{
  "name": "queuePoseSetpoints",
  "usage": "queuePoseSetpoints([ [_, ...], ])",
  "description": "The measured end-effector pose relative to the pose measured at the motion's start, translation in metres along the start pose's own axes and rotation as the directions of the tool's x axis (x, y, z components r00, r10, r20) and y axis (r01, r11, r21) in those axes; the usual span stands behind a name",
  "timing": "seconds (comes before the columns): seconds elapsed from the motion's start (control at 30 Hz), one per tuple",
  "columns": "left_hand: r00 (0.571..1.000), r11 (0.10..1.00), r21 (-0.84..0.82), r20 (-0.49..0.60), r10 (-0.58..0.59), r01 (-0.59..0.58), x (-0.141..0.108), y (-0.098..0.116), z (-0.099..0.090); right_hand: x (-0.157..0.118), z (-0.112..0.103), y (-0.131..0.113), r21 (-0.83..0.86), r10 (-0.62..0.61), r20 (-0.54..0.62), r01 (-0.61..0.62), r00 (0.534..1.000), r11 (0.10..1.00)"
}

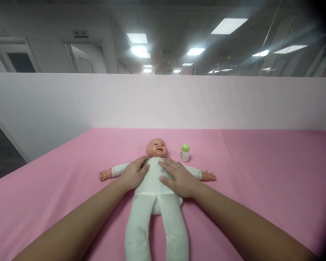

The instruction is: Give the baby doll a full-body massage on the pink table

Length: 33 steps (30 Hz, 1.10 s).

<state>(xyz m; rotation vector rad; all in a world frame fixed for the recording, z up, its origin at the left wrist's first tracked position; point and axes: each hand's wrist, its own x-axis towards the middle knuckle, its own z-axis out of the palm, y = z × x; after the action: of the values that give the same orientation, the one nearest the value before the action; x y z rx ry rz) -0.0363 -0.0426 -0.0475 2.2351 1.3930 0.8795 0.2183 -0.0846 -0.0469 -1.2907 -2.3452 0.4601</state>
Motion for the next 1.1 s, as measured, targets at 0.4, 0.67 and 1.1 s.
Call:
queuePoseSetpoints([
  [0.4,0.942,0.944,-0.007,-0.067,0.329,-0.330,-0.029,0.038,-0.011,0.007,-0.002,0.016,-0.028,0.167,-0.174,-0.175,0.971,0.984],
  [0.67,0.728,0.807,-0.292,0.351,0.589,-0.513,-0.053,0.075,-0.012,0.008,0.000,0.018,-0.011,0.154,-0.198,-0.159,0.968,0.987],
  [1.1,0.989,0.992,0.031,0.091,0.119,-0.122,-0.001,0.008,0.004,0.004,-0.006,0.012,-0.011,0.108,-0.148,-0.111,0.983,0.994],
])
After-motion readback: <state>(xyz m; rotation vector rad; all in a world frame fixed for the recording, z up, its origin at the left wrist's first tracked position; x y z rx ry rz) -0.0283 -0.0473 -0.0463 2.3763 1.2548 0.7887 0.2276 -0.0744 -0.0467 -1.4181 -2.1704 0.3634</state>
